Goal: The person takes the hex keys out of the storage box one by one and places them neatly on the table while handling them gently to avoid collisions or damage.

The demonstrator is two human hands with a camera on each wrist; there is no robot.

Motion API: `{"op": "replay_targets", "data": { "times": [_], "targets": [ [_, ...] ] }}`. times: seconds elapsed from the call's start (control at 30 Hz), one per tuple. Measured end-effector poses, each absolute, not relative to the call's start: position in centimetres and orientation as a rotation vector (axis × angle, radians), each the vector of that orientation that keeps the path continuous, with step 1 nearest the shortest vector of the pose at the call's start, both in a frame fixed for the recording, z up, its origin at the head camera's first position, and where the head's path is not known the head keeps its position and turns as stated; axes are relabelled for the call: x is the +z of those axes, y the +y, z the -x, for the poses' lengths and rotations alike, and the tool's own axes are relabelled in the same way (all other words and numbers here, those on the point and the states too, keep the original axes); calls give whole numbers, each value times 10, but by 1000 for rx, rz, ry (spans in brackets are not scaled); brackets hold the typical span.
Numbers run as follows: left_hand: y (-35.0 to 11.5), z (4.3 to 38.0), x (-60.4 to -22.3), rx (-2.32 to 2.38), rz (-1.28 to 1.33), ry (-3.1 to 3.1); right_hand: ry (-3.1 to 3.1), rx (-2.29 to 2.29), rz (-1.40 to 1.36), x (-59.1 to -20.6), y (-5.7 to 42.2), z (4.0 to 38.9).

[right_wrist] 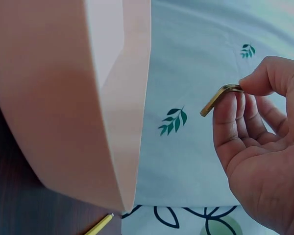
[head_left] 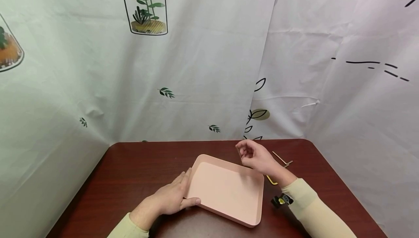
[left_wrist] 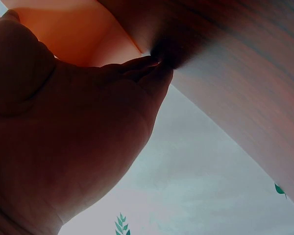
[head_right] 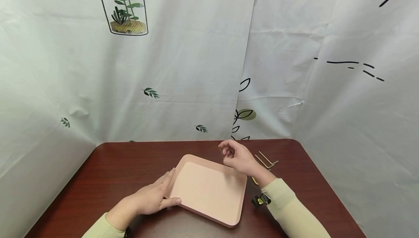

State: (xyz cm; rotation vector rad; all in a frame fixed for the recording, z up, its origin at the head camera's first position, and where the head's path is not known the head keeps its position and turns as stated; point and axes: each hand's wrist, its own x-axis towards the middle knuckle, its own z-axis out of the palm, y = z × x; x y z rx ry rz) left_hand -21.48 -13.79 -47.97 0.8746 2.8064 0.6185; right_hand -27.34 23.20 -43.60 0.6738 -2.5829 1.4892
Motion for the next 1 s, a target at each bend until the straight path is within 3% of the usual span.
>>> {"op": "replay_targets", "data": {
  "times": [1.0],
  "targets": [
    [-138, 214, -482, 644, -823, 2805, -2575, 1401, -574, -445, 269, 282]
  ]
}}
